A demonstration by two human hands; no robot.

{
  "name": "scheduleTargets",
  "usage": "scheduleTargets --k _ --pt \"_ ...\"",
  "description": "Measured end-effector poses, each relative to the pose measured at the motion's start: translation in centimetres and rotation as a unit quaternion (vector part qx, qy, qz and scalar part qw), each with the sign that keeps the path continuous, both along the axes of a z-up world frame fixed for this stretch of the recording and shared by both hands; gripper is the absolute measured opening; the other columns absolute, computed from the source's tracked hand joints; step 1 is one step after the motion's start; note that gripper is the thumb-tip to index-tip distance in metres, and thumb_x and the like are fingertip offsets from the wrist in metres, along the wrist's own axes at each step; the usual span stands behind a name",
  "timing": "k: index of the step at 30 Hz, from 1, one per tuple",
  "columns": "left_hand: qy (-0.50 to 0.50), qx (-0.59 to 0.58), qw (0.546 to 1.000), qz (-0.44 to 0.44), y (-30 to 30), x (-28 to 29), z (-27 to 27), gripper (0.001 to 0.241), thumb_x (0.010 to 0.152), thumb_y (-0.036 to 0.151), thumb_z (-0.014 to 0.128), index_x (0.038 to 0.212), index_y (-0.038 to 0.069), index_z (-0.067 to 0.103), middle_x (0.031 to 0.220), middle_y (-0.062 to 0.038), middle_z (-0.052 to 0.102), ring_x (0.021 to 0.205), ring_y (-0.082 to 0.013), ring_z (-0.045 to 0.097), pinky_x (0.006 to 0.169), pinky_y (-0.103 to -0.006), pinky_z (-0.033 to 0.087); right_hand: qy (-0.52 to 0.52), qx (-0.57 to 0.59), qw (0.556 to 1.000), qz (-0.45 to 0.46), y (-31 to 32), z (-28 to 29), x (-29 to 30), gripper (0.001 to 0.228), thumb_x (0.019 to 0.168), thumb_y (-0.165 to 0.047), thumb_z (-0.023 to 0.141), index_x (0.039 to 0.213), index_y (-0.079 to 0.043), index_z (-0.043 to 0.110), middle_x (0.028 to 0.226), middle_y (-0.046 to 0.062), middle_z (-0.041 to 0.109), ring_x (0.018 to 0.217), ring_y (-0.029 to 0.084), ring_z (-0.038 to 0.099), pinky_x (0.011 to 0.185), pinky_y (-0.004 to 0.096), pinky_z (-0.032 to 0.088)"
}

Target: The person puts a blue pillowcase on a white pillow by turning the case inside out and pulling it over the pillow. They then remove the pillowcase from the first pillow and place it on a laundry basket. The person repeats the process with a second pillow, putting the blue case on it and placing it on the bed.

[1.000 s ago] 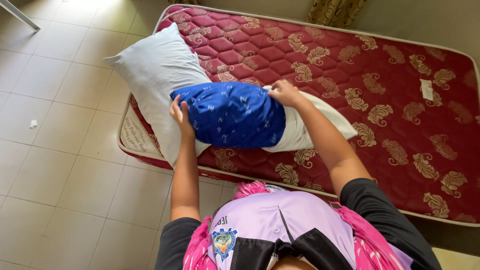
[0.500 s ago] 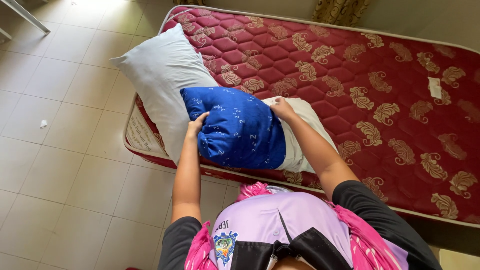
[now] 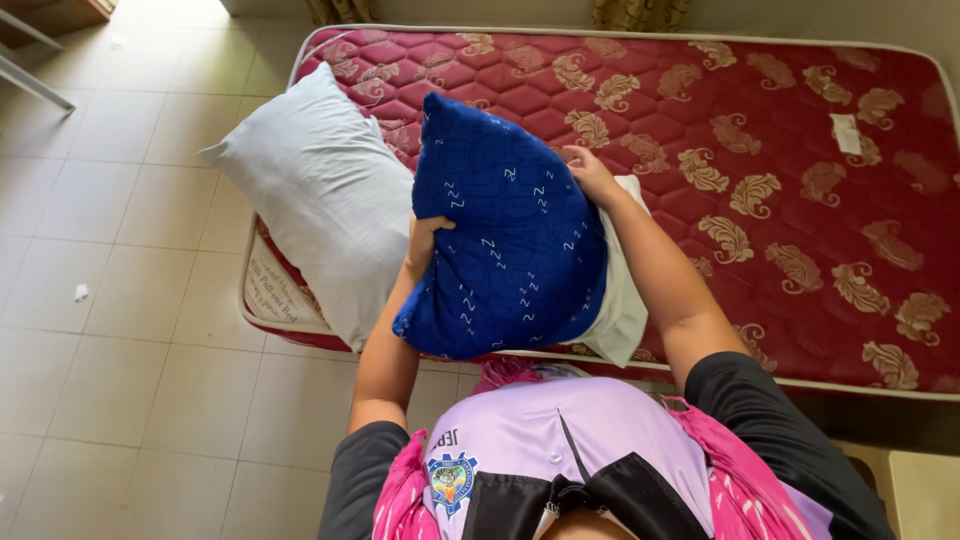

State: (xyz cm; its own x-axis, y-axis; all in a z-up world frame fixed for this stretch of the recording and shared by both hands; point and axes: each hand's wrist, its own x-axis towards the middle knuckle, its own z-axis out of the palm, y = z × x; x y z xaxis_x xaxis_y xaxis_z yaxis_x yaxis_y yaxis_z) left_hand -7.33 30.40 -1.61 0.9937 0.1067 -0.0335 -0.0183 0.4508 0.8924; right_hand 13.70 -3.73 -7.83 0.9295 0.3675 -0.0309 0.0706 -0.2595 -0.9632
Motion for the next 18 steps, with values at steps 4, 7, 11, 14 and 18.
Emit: scheduleTargets --k 4,7,11,14,18 --pt "-0.063 -0.007 0.998 0.002 0.0 1.3 3.1 0.047 0.063 -0.001 0.062 0.109 -0.003 0.071 0.095 -0.009 0.074 0.080 -0.0224 0.073 0.077 -0.0341 0.060 0.110 0.074 0.984 0.115 -3.3 1.9 -0.7 0.059 0.086 -0.030 0.076 0.139 -0.016 0.056 0.120 0.008 0.071 0.104 0.015 0.068 0.087 0.030 0.055" --pt "-0.099 -0.018 0.995 0.016 0.2 2.2 3.9 0.046 0.061 -0.005 0.062 0.106 -0.004 0.071 0.094 -0.010 0.075 0.079 -0.0222 0.072 0.075 -0.0335 0.060 0.098 -0.049 0.984 0.137 -5.1 2.1 -0.8 0.045 0.089 -0.028 0.076 0.131 -0.014 0.068 0.111 0.010 0.072 0.093 0.015 0.065 0.079 0.030 0.053" --pt "-0.142 0.002 0.990 -0.006 -0.3 1.6 7.1 0.040 0.060 -0.008 0.064 0.099 -0.005 0.073 0.091 -0.010 0.076 0.077 -0.0211 0.073 0.076 -0.0316 0.060 -0.049 -0.162 0.983 0.070 -6.1 3.7 -0.8 0.030 0.087 -0.024 0.080 0.109 -0.006 0.071 0.093 0.013 0.066 0.079 0.018 0.059 0.068 0.034 0.050" --pt "-0.157 0.055 0.986 -0.018 0.1 0.5 8.8 0.043 0.057 -0.009 0.065 0.099 -0.003 0.072 0.092 -0.008 0.076 0.077 -0.0182 0.072 0.077 -0.0288 0.059 -0.120 -0.173 0.977 0.042 -5.8 6.4 -2.6 0.031 0.083 -0.025 0.083 0.100 -0.004 0.067 0.089 0.011 0.066 0.077 0.020 0.062 0.067 0.036 0.051" --pt "-0.216 0.120 0.968 -0.039 2.5 0.1 8.3 0.040 0.064 -0.014 0.065 0.103 -0.006 0.073 0.096 -0.009 0.076 0.081 -0.0180 0.070 0.080 -0.0279 0.056 -0.096 -0.215 0.972 0.019 -6.6 4.4 -2.1 0.030 0.082 -0.025 0.074 0.103 -0.004 0.067 0.088 0.015 0.070 0.078 0.026 0.066 0.069 0.040 0.053"
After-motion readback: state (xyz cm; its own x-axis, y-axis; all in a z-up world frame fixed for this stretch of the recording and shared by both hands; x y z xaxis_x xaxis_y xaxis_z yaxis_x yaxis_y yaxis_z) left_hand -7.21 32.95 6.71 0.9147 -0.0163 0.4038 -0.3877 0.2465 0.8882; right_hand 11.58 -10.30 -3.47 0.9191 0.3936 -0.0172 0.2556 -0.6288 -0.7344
